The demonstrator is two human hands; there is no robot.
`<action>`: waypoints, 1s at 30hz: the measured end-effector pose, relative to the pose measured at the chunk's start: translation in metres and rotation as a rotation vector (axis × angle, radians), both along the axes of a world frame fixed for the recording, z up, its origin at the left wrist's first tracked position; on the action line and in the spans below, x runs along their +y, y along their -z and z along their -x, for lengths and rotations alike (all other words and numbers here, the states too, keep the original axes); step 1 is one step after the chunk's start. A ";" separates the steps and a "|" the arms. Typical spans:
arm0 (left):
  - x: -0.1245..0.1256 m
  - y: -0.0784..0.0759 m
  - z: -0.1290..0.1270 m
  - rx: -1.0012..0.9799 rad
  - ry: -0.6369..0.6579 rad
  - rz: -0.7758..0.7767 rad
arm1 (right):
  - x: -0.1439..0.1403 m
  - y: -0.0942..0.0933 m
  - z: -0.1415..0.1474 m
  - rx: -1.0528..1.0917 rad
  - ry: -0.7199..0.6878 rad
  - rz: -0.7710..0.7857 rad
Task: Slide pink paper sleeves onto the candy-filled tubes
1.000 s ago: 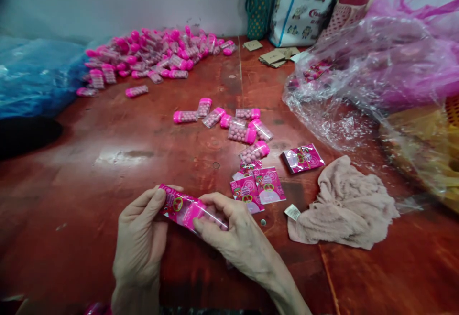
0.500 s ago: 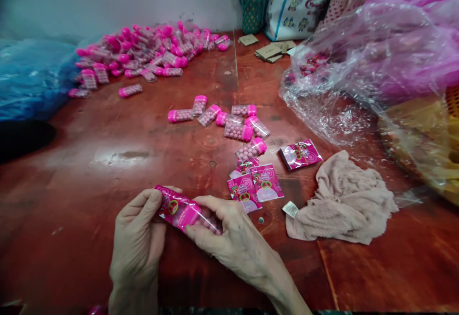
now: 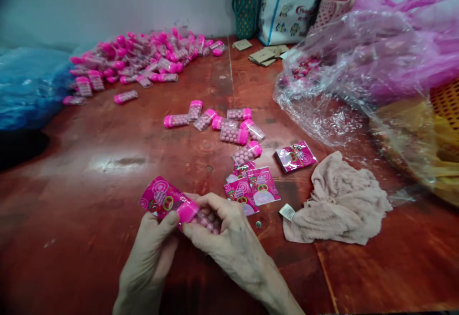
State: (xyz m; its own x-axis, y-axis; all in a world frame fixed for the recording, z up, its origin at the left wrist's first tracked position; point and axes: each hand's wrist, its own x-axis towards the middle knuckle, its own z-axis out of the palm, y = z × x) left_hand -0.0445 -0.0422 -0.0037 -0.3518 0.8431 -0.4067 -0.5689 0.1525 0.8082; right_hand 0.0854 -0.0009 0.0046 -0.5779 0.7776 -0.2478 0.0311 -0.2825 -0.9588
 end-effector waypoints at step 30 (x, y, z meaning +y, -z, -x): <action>0.007 0.000 -0.005 -0.034 0.094 0.058 | -0.030 0.014 0.010 -0.373 0.067 -0.462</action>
